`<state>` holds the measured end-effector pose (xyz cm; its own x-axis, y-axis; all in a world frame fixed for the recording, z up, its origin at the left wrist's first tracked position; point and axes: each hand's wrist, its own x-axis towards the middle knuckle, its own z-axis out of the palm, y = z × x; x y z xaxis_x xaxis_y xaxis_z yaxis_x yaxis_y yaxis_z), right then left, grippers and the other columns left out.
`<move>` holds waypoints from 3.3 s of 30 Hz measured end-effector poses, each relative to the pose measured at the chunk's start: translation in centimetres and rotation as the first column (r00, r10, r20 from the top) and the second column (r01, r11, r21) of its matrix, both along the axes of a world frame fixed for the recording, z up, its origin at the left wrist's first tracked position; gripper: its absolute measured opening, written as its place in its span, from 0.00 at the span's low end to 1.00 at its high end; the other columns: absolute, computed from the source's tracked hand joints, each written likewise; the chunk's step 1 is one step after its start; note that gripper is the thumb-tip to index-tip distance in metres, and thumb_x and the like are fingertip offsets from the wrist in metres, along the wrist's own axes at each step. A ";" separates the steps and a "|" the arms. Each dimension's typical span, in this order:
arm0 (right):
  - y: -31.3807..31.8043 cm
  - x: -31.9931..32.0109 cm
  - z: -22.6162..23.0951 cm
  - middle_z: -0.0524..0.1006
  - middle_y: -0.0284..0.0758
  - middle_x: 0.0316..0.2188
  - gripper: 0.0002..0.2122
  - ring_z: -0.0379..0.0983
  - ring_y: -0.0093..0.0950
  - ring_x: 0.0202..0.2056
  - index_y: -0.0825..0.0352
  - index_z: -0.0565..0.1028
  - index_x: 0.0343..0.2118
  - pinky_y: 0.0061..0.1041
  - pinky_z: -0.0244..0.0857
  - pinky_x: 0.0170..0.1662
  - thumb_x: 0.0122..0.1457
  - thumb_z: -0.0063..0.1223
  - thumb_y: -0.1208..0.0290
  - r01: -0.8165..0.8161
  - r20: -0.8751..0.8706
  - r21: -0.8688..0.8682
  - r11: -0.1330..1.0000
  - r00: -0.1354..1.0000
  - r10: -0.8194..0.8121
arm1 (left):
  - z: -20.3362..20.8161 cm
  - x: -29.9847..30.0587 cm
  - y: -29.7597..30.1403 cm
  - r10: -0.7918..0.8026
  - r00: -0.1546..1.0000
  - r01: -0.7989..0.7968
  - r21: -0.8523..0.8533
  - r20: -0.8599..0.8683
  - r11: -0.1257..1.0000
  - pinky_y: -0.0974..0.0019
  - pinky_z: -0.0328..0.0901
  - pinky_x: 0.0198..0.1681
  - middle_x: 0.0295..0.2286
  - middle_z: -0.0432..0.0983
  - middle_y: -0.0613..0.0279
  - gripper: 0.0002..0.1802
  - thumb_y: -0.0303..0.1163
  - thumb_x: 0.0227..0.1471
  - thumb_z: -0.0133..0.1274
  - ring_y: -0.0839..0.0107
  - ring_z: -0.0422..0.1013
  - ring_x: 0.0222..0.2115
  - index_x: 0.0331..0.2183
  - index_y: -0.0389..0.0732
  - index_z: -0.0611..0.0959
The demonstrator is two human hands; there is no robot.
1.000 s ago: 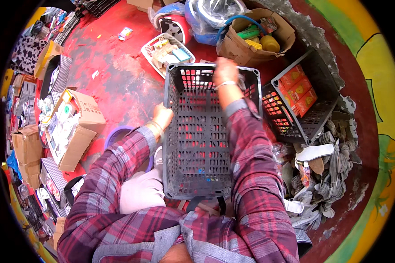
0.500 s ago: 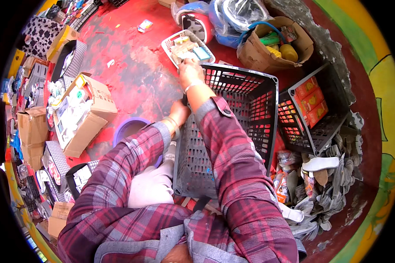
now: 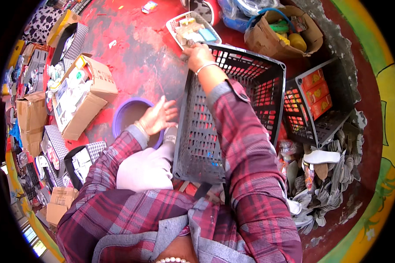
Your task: The person picks up shoe insoles from the floor and a crate, stacks them by hand, and turns them over to inspect both sides before placing them into a crate.
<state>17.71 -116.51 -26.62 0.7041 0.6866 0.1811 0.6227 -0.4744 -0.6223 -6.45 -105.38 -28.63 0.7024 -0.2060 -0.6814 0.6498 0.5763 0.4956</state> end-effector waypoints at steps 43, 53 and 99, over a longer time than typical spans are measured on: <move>-5.6 -19.5 -0.7 0.73 0.37 0.21 0.04 0.70 0.36 0.28 0.56 0.81 0.23 0.36 0.65 0.33 0.44 0.55 0.72 -0.048 0.090 0.152 0.987 0.995 0.035 | 21.9 -8.9 -7.2 -0.505 0.697 -0.455 0.859 0.508 0.236 0.70 0.65 0.26 0.23 0.76 0.54 0.10 0.30 0.52 0.51 0.71 0.72 0.23 0.33 0.33 0.81; -13.6 -35.0 3.4 0.74 0.34 0.28 0.10 0.69 0.36 0.35 0.56 0.81 0.26 0.30 0.65 0.38 0.40 0.53 0.77 -0.414 -0.101 -0.085 0.906 0.908 0.406 | 19.7 -8.0 -6.9 -0.475 0.722 -0.483 0.858 0.503 0.175 0.71 0.65 0.27 0.20 0.77 0.55 0.14 0.36 0.51 0.50 0.74 0.72 0.22 0.31 0.35 0.82; -34.7 -27.8 11.7 0.77 0.36 0.37 0.15 0.74 0.25 0.36 0.73 0.73 0.43 0.25 0.68 0.42 0.58 0.49 0.67 0.644 -0.915 0.353 0.679 0.388 0.108 | 18.1 -5.4 -13.7 -0.692 0.592 0.011 0.854 0.414 0.520 0.70 0.67 0.36 0.38 0.75 0.55 0.23 0.40 0.49 0.57 0.73 0.71 0.36 0.45 0.38 0.76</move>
<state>-10.14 -151.19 -14.88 0.8347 0.4105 -0.3672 -0.4743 0.1970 -0.8580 -11.90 -119.11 -10.54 0.9626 -0.2519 -0.1000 -0.0088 -0.3980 0.9173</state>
